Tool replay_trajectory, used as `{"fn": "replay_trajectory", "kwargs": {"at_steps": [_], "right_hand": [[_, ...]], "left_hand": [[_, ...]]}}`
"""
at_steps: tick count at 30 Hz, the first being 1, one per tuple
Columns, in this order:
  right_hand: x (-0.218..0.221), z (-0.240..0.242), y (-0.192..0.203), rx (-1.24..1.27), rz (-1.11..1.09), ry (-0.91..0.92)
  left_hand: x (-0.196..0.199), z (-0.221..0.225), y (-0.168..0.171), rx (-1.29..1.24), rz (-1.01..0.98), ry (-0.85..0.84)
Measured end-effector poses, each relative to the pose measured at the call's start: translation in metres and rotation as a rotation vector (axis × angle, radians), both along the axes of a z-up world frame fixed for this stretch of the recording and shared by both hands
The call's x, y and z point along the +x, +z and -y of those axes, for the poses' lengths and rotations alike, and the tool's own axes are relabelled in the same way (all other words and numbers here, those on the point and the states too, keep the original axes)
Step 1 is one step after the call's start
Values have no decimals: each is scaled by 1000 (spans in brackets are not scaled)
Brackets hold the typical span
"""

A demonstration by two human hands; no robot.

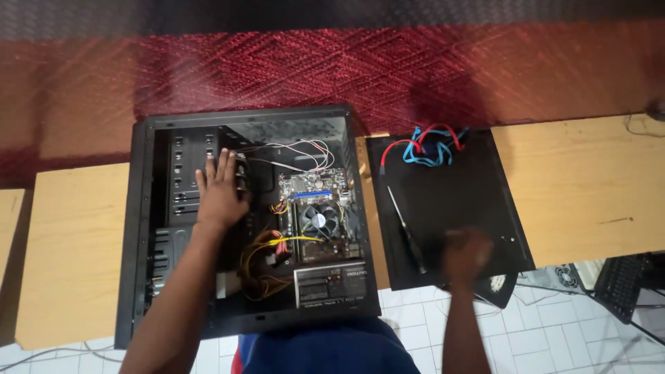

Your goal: Using a screwdriver to secure components and installing a hard drive inside a desktop computer case.

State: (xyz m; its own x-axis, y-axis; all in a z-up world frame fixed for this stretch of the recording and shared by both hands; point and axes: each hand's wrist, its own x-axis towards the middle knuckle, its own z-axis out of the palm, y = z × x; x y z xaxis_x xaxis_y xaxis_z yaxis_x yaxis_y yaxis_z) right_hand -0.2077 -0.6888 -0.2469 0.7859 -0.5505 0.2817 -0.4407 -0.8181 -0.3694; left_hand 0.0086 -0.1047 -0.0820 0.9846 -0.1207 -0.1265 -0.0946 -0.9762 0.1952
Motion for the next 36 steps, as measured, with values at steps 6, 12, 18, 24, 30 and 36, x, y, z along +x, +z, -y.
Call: {"fn": "replay_trajectory", "kwargs": {"at_steps": [6,12,18,24,30,36], "right_hand": [[-35,144,-56,-151,31,-191],[-25,133,-60,-128,-490,-225],[-31,72,-70,-387,-595,-61],[31,15,-87,-141,-230,494],[50,-35,-44,-133,-314,427],[60,-62,16,-2,-274,399]], "left_hand": [[-3,0,5,-1,-31,5],[4,4,12,22,-12,7],[-5,8,17,0,-38,7],[-8,5,16,-4,-27,9],[-4,3,10,-4,-2,-30],[-5,4,14,-9,-9,-30]]}}
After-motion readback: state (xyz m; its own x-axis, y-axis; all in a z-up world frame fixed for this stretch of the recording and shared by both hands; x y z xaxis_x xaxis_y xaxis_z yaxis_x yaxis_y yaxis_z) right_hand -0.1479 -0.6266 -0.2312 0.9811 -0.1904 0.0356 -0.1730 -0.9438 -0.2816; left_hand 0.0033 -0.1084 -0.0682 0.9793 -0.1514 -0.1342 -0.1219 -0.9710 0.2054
